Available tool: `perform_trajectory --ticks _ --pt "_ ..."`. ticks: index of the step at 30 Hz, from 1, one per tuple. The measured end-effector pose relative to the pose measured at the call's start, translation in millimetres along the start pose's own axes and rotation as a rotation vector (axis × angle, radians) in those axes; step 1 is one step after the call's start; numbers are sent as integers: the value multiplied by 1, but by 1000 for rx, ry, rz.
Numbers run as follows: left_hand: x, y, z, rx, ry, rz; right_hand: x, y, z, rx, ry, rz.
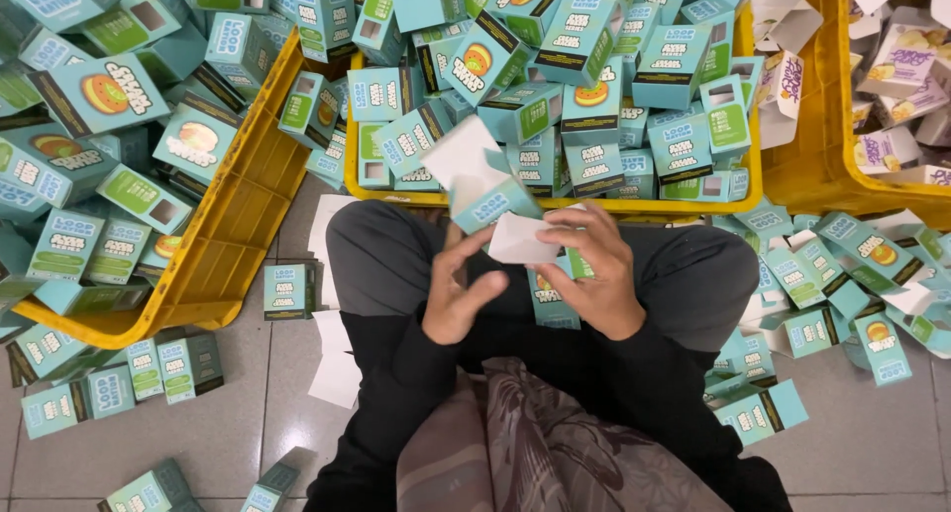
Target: Folding small cardboard boxes and inserting paper slips into them.
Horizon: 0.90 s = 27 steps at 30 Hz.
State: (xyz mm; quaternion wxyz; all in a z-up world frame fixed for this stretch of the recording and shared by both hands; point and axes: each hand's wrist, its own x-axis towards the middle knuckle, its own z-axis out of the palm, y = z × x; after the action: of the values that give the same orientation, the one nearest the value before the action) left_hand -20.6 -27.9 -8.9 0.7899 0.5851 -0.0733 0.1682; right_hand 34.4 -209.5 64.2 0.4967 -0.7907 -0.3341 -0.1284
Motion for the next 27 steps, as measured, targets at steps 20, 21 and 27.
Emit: perform_trajectory --ticks 20,21,27 --pt "14 26 5 604 167 158 -26 52 -32 583 428 518" --pt "10 21 5 626 190 163 -22 49 -40 591 469 483" --pt "11 21 5 545 189 227 -17 12 -61 296 303 272"
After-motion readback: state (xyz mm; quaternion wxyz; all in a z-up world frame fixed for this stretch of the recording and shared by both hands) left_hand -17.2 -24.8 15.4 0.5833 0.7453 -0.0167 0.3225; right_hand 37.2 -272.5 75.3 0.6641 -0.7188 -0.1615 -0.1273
